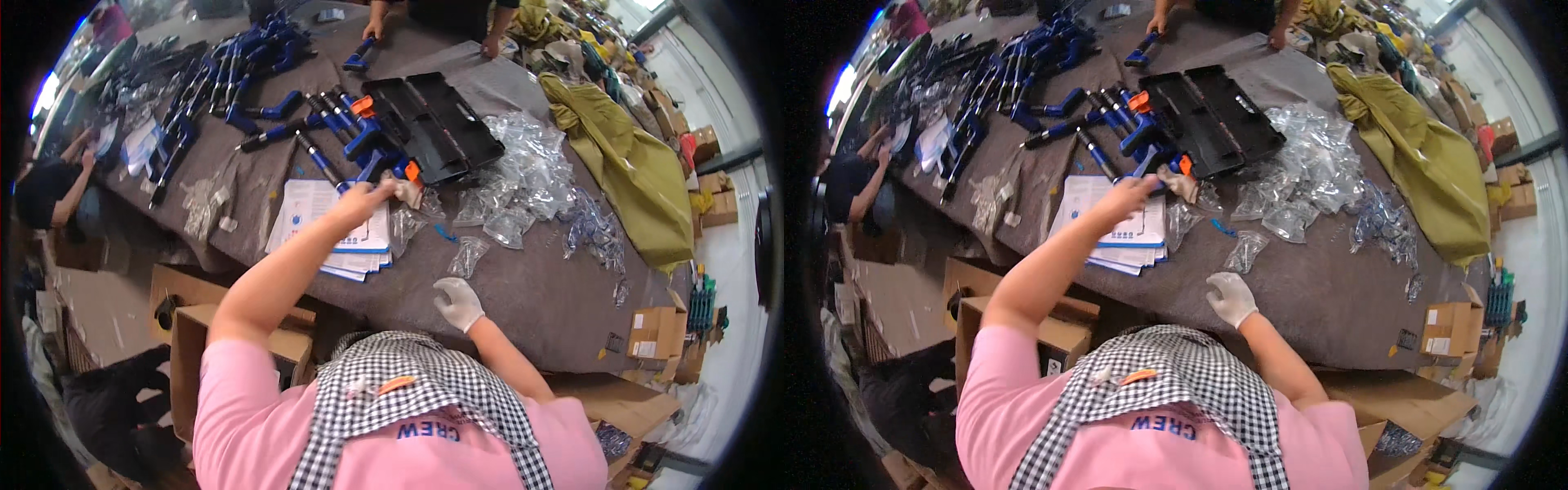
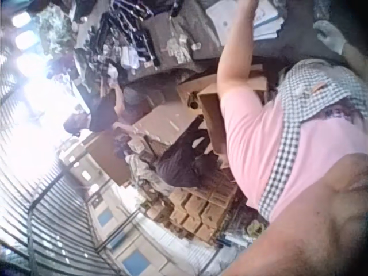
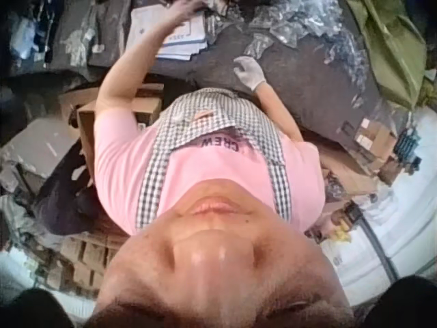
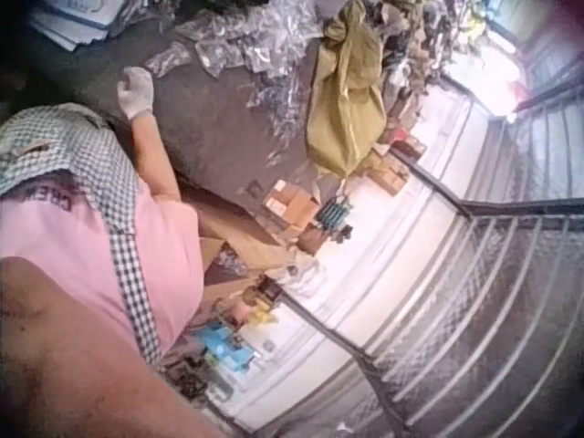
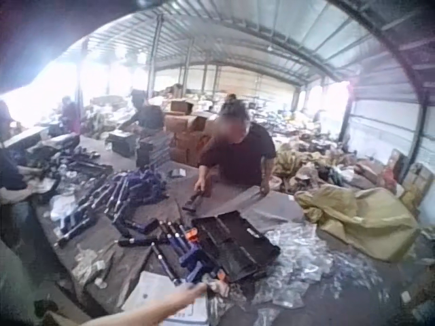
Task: Packing handheld tools, user manuals, and components into plastic carrying cases and then into cardboard boxes on an assembly line.
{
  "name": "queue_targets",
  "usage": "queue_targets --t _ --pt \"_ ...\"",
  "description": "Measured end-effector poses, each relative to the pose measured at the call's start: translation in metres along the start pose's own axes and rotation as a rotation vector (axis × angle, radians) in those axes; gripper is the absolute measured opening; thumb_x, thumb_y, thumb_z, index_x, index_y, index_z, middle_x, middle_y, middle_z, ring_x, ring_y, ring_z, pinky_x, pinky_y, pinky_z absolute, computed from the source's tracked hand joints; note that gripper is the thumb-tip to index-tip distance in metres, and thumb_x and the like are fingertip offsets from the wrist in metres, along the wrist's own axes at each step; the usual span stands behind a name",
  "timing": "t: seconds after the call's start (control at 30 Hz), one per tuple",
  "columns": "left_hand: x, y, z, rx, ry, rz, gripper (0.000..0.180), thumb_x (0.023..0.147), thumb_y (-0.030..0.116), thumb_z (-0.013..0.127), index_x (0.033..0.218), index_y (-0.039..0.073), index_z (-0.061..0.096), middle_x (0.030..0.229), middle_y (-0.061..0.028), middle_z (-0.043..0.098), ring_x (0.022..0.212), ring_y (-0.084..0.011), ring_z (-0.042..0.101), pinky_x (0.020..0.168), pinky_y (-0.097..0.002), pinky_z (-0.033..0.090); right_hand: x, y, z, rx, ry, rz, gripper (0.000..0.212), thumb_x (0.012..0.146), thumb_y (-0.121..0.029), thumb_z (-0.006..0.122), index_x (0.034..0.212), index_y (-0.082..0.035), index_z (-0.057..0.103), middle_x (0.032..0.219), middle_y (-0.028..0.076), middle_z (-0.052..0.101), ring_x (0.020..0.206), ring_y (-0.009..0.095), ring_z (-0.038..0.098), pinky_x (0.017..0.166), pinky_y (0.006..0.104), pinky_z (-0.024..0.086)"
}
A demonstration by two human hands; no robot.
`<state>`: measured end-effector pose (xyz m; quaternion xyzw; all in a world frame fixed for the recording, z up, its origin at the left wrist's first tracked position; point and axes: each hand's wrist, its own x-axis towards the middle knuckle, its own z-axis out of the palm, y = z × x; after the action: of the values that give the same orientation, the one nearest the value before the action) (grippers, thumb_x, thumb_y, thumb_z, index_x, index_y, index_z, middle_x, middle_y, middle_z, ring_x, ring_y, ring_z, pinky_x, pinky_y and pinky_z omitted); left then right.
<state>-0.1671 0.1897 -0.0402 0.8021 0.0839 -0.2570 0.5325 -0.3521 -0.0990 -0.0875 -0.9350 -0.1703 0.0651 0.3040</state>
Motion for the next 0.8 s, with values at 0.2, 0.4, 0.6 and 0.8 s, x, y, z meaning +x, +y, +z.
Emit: queue_targets --t 0.2,0.4,0.6,0.8 --pt "0.135 0.041 0.100 0.108 0.506 0.014 0.076 0.077 0.051 0.069 0.119 -0.010 0.053 0.123 -0.0308 0.057 0.116 -0.0410 0.057 0.099 -0.0442 0.045 -0.079 0.032 -0.018 0.090 0.179 0.228 0.027 0.076 -0.011 0.067 0.101 -0.003 0.066 0.105 0.015 0.067 0.103 0.034 0.060 0.091 0.0417 0.047" --pt "0.112 0.075 0.098 0.336 0.529 0.093 0.042 0.069 0.017 0.063 0.100 -0.011 0.059 0.105 -0.0331 0.064 0.102 -0.0432 0.063 0.091 -0.0433 0.050 -0.162 0.107 -0.061 0.152 0.261 0.480 0.029 0.079 -0.016 0.066 0.102 0.000 0.068 0.105 0.018 0.067 0.102 0.034 0.062 0.091 0.0390 0.048" --pt "0.002 0.053 0.074 -0.050 -0.081 0.339 0.060 0.065 0.007 0.064 0.122 -0.009 0.056 0.106 -0.0111 0.066 0.097 -0.0192 0.063 0.087 -0.0312 0.049 -0.174 0.195 -0.094 0.687 0.564 0.587 0.041 0.085 -0.009 0.064 0.123 0.004 0.055 0.113 0.015 0.063 0.104 0.022 0.061 0.093 0.0323 0.047" --pt "0.007 0.127 0.186 0.375 -0.668 0.440 0.072 0.061 0.008 0.069 0.130 -0.006 0.052 0.115 -0.0133 0.065 0.106 -0.0193 0.059 0.095 -0.0306 0.045 -0.171 0.240 -0.145 0.963 0.805 0.133 0.070 0.090 -0.013 0.060 0.148 0.001 0.024 0.151 0.012 0.029 0.131 0.025 0.038 0.109 0.0358 0.031"
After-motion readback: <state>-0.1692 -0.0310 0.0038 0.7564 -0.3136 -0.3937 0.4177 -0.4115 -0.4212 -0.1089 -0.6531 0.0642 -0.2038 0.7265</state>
